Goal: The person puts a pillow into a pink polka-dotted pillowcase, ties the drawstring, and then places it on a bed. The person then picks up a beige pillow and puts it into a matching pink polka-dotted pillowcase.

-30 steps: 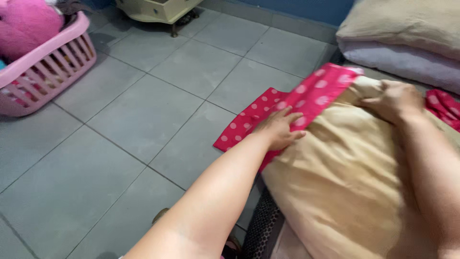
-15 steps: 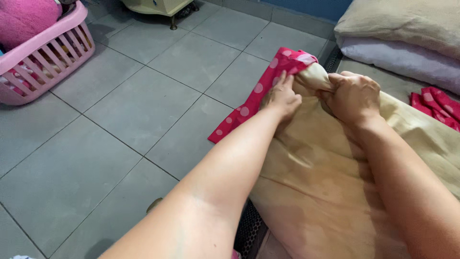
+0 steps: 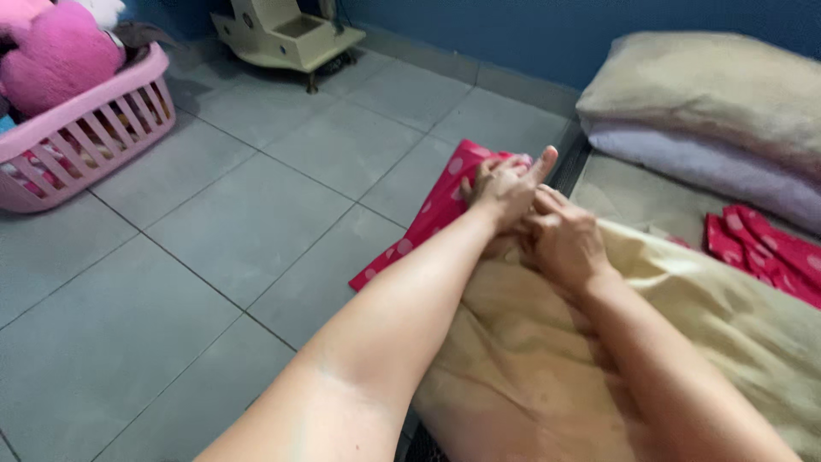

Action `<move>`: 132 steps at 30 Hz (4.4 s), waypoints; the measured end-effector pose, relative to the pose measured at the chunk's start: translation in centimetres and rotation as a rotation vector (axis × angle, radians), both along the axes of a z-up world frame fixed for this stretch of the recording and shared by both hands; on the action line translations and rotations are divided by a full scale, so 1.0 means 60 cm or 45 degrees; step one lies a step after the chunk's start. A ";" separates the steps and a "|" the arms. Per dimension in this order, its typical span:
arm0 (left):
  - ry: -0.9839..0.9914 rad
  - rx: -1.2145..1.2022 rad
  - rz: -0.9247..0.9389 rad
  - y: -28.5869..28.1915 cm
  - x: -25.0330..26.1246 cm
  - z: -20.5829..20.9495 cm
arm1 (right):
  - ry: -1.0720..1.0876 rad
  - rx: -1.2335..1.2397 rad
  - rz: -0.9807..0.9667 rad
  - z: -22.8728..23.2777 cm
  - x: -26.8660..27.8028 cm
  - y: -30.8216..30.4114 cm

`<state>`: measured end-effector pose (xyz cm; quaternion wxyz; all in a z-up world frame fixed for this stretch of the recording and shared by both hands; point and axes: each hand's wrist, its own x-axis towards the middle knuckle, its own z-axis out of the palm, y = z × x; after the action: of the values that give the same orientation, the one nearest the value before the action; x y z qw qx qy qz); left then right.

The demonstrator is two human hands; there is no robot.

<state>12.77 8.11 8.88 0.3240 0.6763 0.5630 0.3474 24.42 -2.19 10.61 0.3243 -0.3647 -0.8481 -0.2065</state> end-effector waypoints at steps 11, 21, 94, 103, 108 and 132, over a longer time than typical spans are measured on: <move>0.025 0.221 -0.200 -0.056 -0.003 0.044 | 0.205 -0.751 -0.182 -0.016 0.002 0.039; 0.011 0.233 -0.171 -0.089 -0.039 0.058 | 0.141 -0.668 -0.167 -0.088 -0.007 0.066; 0.361 0.053 0.085 -0.063 -0.189 -0.052 | 1.257 -0.408 -0.388 -0.018 -0.046 0.108; -0.007 0.155 0.135 -0.074 -0.101 0.000 | 1.516 -0.599 0.252 -0.085 -0.036 0.114; 0.105 0.548 0.165 -0.064 -0.109 -0.019 | 1.451 -0.576 0.115 -0.118 -0.030 0.135; 0.735 -0.074 -0.809 -0.065 -0.075 -0.018 | -0.098 -1.355 -0.296 -0.253 0.051 0.134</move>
<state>8.26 4.19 7.82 0.2630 0.8762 0.4038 0.0111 27.46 5.88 -4.57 0.0387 -0.5619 -0.8009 0.2034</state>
